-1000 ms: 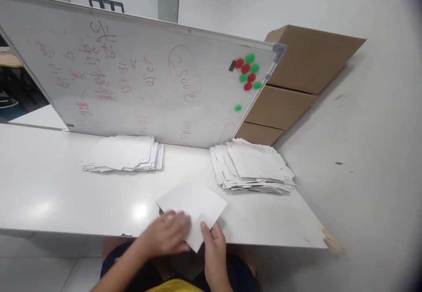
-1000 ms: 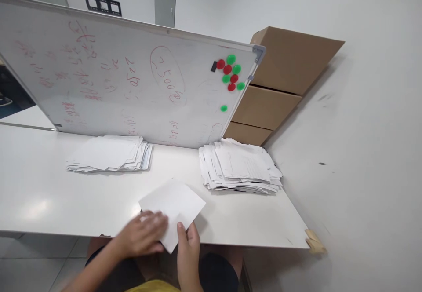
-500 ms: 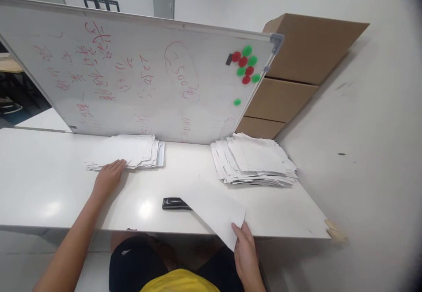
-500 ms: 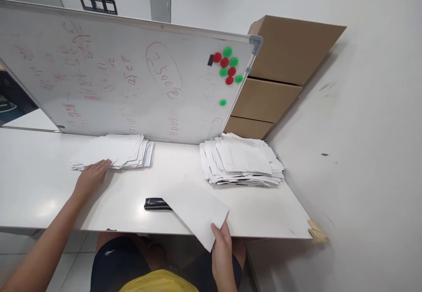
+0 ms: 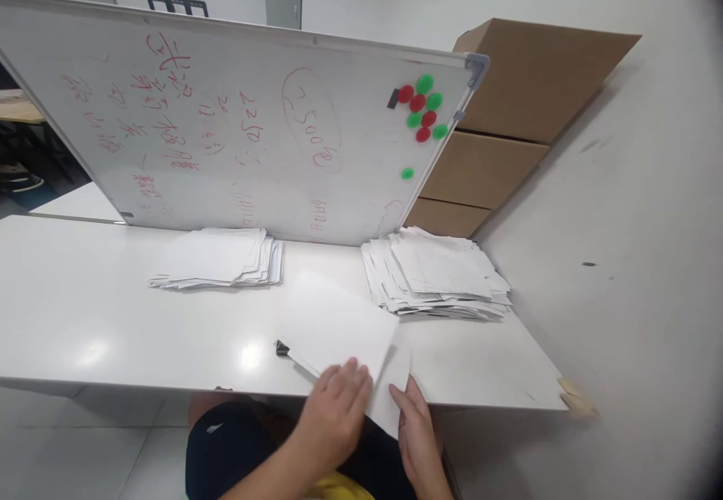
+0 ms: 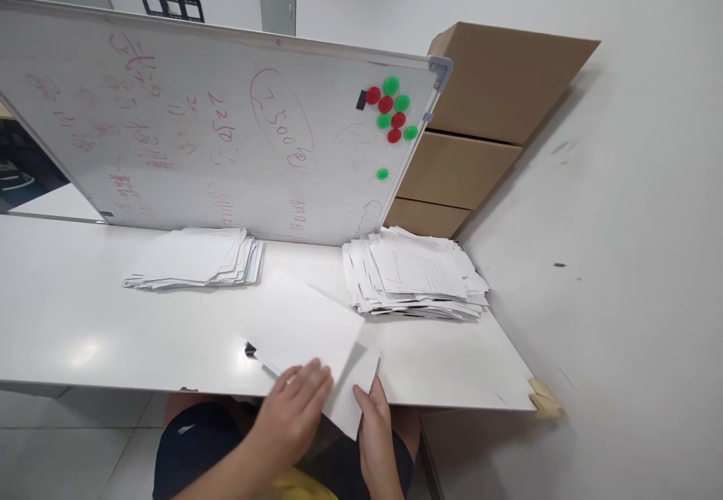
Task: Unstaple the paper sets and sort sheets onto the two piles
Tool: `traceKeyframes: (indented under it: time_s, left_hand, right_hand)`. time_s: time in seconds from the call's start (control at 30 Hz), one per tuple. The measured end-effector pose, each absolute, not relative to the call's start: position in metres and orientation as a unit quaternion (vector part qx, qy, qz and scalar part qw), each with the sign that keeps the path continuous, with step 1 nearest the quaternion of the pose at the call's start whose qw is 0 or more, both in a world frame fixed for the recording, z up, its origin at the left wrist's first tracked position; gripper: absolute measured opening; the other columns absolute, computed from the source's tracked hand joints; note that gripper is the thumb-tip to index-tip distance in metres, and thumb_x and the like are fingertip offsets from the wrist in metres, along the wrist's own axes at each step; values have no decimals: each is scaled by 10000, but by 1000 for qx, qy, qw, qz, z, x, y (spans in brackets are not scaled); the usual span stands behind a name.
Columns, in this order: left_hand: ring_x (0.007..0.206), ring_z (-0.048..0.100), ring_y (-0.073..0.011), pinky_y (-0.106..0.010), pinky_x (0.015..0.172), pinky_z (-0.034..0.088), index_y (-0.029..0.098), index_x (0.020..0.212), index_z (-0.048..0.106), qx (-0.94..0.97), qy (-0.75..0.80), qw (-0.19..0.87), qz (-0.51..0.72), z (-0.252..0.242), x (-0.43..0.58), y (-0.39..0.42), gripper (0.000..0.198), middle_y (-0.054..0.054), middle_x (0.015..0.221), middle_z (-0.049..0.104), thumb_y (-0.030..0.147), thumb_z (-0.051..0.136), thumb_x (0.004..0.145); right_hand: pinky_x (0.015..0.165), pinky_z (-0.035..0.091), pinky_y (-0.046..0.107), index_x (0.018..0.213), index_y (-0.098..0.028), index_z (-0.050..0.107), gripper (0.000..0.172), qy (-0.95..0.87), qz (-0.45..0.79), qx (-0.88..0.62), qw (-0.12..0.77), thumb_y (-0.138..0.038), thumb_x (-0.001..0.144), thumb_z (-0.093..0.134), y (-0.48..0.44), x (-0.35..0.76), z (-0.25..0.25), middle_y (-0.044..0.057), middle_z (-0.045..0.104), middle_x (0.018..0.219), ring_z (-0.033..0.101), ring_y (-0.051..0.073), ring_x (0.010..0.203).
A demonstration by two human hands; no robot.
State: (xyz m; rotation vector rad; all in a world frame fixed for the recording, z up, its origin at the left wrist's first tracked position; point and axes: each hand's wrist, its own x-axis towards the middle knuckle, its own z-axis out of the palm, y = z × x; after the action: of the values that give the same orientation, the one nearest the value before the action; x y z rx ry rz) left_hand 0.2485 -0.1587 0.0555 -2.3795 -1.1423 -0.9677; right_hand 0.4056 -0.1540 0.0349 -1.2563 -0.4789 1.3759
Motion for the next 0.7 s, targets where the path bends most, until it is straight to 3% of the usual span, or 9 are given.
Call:
traceKeyframes:
  time_s: [0.23, 0.57, 0.7]
  left_hand:
    - [1180, 544, -231, -362, 934, 404, 144, 1206, 597, -860, -383, 132, -309, 24, 283, -172, 370, -87, 1274, 620, 168, 469, 860]
    - [1229, 493, -201, -345, 1018, 345, 171, 1213, 596, -886, -308, 115, -329, 35, 278, -173, 316, -20, 1283, 619, 236, 482, 925]
    - [1354, 365, -240, -386, 1061, 327, 184, 1348, 479, -842, -386, 88, -367, 45, 255, -159, 448, -59, 1359, 556, 140, 471, 902]
  right_hand:
    - [1002, 455, 384, 1054, -208, 673, 519, -140, 525, -573, 614, -504, 631, 734, -162, 421, 8, 49, 708, 1134, 535, 272, 1220]
    - [837, 522, 366, 1055, -204, 709, 497, -245, 556, -546, 577, -443, 627, 790, -160, 427, 14, 55, 751, 985, 665, 274, 949]
    - [829, 521, 384, 1042, -190, 720, 448, -320, 538, -537, 566, -431, 667, 769, -156, 451, 16, 80, 748, 1006, 658, 300, 965]
